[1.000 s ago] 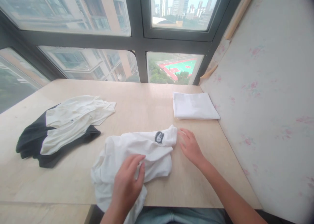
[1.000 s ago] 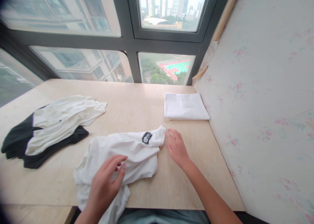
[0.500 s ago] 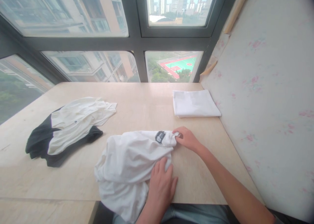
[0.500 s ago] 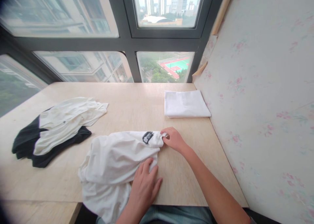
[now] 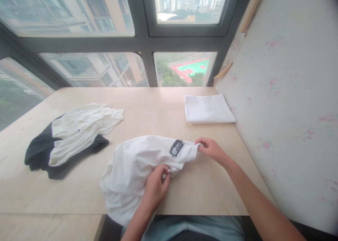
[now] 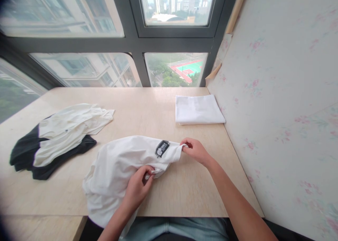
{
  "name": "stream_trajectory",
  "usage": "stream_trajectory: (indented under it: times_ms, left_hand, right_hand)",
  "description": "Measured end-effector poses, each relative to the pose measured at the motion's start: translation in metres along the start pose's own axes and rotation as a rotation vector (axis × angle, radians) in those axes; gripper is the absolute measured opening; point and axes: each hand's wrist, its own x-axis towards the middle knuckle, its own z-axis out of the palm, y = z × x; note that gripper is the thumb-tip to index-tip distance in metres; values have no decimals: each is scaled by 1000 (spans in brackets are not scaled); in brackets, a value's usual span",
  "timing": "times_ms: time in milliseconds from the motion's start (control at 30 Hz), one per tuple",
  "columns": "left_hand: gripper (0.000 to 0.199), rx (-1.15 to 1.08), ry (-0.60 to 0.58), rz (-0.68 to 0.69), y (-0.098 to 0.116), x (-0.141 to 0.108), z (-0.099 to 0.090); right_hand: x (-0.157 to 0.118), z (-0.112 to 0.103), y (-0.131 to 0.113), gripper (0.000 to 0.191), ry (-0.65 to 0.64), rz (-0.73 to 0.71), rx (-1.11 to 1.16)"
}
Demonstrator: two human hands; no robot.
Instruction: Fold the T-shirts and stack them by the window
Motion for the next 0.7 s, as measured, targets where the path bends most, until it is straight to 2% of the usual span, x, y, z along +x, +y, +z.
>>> stream_trajectory:
  times_ms: [67,167,300,400,467,567,700]
  left_hand:
    - [14,-140,-25,-44,-7,6,-12]
    - [26,-258,-127,-100,-18,18,-30]
    - [32,-327,-219,-168,-28,38,-46]
    - [30,-368,-247,-179,-25,51,-57]
    - [29,-408,-222,-174,-21,57,-63]
    - [31,-453,-114,-218,-19,58,-74]
    - [37,-301,49,-297,-28,47,-90]
  right_hand:
    - [-5,-7,-3,24,32,64,129]
    - [-12,-20,-3,31,120,137,289]
    - [-24,-35,2,35,173,241,451]
    - [-33,-43,8,37,193,284,508]
    - [-39,-46,12,38,222,304,518]
    - [-48,-49,15,40,253,331,495]
    - [-57,-49,15,43,188,359,385]
